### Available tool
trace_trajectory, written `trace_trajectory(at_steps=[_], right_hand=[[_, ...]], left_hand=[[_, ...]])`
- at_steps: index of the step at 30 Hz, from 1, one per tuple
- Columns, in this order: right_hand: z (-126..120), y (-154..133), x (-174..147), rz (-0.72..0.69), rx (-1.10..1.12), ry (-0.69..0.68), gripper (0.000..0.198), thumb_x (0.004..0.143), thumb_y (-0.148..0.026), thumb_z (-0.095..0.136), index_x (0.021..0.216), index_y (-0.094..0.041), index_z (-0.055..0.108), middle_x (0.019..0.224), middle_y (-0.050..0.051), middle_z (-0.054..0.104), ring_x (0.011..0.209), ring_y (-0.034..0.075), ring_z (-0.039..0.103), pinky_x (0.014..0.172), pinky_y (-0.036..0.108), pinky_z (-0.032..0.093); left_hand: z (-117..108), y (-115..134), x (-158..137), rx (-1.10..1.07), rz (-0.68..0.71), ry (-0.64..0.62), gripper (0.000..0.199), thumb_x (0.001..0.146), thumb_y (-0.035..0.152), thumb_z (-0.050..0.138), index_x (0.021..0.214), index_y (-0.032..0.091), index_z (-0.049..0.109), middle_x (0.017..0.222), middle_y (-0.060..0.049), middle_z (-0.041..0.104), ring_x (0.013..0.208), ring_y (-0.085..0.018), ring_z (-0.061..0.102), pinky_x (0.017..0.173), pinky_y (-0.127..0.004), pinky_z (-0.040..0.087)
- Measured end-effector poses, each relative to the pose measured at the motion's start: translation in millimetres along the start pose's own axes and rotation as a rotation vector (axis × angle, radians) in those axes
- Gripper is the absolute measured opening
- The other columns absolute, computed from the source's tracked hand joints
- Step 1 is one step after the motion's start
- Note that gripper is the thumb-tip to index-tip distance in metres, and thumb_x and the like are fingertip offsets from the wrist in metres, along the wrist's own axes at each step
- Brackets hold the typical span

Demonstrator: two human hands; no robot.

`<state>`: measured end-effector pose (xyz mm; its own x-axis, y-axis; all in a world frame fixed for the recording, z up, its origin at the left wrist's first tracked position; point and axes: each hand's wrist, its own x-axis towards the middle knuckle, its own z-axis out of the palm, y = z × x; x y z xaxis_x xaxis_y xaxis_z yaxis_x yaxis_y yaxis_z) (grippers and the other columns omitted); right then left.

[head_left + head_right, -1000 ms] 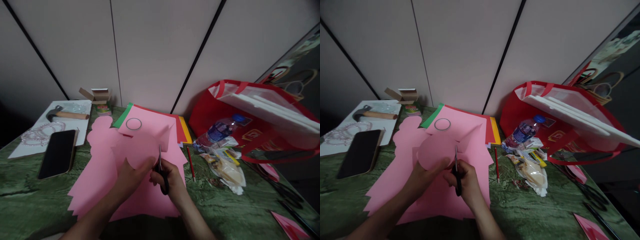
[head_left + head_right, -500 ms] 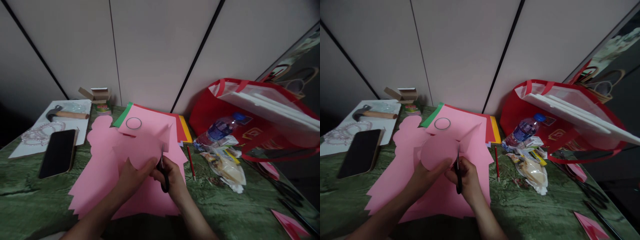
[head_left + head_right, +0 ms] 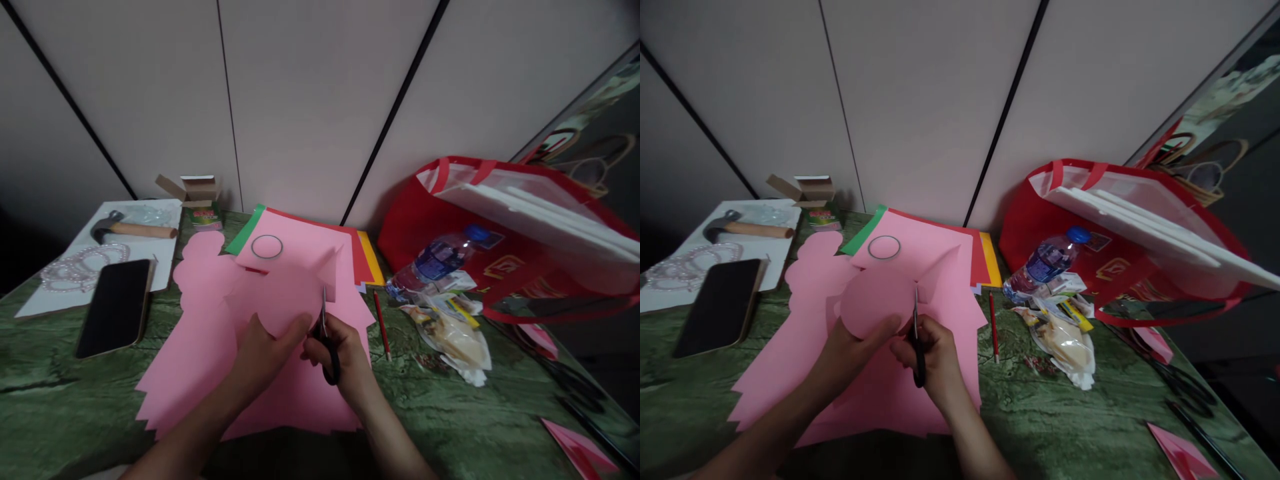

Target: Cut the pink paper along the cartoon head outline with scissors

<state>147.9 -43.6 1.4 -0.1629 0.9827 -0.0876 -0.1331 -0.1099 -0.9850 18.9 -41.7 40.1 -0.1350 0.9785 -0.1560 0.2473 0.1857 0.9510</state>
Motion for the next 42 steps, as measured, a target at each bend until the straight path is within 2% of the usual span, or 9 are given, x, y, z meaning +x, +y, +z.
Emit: trace_trajectory(at_steps=[3, 7, 14, 18, 22, 27, 31, 37, 42], right_hand=[[0.0, -1.1, 0.1, 0.008, -0.003, 0.000, 0.014, 0.064, -0.021, 0.067, 0.067, -0.018, 0.054, 0.049, -0.006, 0.053, 0.044, 0.009, 0.047, 0.042, 0.020, 0.037], [0.6, -3.6, 0.0, 0.027, -0.003, 0.012, 0.014, 0.062, -0.020, 0.067, 0.066, -0.018, 0.054, 0.049, -0.006, 0.053, 0.043, 0.009, 0.049, 0.040, 0.020, 0.038], [-0.9, -2.1, 0.0, 0.023, 0.004, -0.003, 0.014, 0.063, -0.020, 0.068, 0.066, -0.017, 0.054, 0.048, -0.007, 0.052, 0.040, 0.008, 0.050, 0.038, 0.018, 0.038], [-2.6, 0.2, -0.6, 0.024, 0.023, -0.011, 0.016, 0.064, -0.023, 0.069, 0.067, -0.017, 0.055, 0.050, -0.007, 0.052, 0.040, 0.007, 0.051, 0.038, 0.017, 0.037], [-2.8, 0.0, -1.3, 0.034, 0.032, -0.019, 0.022, 0.063, -0.029, 0.073, 0.066, -0.017, 0.054, 0.047, -0.008, 0.049, 0.040, 0.008, 0.051, 0.038, 0.018, 0.039], [-2.5, 0.5, -1.8, 0.041, 0.040, -0.021, 0.025, 0.064, -0.032, 0.074, 0.066, -0.018, 0.054, 0.046, -0.009, 0.048, 0.039, 0.008, 0.050, 0.038, 0.019, 0.038], [-1.7, 1.1, -2.1, 0.045, 0.044, -0.023, 0.026, 0.064, -0.033, 0.074, 0.066, -0.018, 0.054, 0.049, -0.007, 0.051, 0.039, 0.009, 0.051, 0.037, 0.019, 0.037], [3.1, 0.9, -2.6, 0.051, 0.032, -0.042, 0.026, 0.064, -0.033, 0.074, 0.065, -0.018, 0.053, 0.049, -0.007, 0.051, 0.040, 0.009, 0.050, 0.040, 0.020, 0.038], [4.2, 0.9, -1.1, 0.004, 0.055, -0.012, 0.029, 0.061, -0.033, 0.076, 0.068, -0.018, 0.053, 0.053, -0.007, 0.051, 0.048, 0.009, 0.045, 0.047, 0.021, 0.036]], left_hand=[[-0.4, 0.4, 0.1, -0.032, 0.001, -0.105, 0.022, 0.074, 0.033, 0.055, 0.065, 0.016, 0.066, 0.062, -0.005, 0.070, 0.070, -0.022, 0.067, 0.062, -0.029, 0.053], [-1.0, -0.3, 0.8, -0.047, 0.002, -0.089, 0.022, 0.074, 0.033, 0.056, 0.067, 0.015, 0.066, 0.065, -0.005, 0.071, 0.070, -0.022, 0.067, 0.063, -0.028, 0.052], [-1.6, 1.7, 0.0, -0.068, 0.046, -0.146, 0.025, 0.076, 0.028, 0.053, 0.055, 0.018, 0.063, 0.056, -0.001, 0.068, 0.063, -0.018, 0.065, 0.058, -0.024, 0.050], [-1.5, 0.1, 0.8, -0.035, 0.021, -0.100, 0.023, 0.074, 0.033, 0.055, 0.061, 0.016, 0.064, 0.059, -0.003, 0.069, 0.064, -0.019, 0.065, 0.057, -0.025, 0.049], [-2.8, -0.8, 1.2, 0.002, -0.011, -0.048, 0.029, 0.073, 0.041, 0.057, 0.062, 0.015, 0.062, 0.060, -0.005, 0.068, 0.062, -0.021, 0.064, 0.053, -0.026, 0.047], [-4.7, 1.3, 1.6, -0.064, 0.063, -0.114, 0.032, 0.079, 0.041, 0.051, 0.059, 0.017, 0.058, 0.050, 0.000, 0.063, 0.054, -0.018, 0.062, 0.053, -0.026, 0.047], [-3.6, 2.8, 1.0, -0.077, 0.044, -0.114, 0.035, 0.079, 0.041, 0.050, 0.055, 0.017, 0.057, 0.047, -0.001, 0.061, 0.052, -0.018, 0.061, 0.052, -0.027, 0.046], [-1.2, 9.6, -1.4, -0.099, 0.001, -0.051, 0.023, 0.074, 0.032, 0.054, 0.055, 0.018, 0.057, 0.048, 0.001, 0.062, 0.051, -0.016, 0.061, 0.050, -0.025, 0.047], [-1.4, 11.5, -0.6, -0.101, 0.023, -0.145, 0.018, 0.070, 0.025, 0.053, 0.054, 0.019, 0.058, 0.049, 0.001, 0.063, 0.054, -0.017, 0.063, 0.056, -0.025, 0.050]])
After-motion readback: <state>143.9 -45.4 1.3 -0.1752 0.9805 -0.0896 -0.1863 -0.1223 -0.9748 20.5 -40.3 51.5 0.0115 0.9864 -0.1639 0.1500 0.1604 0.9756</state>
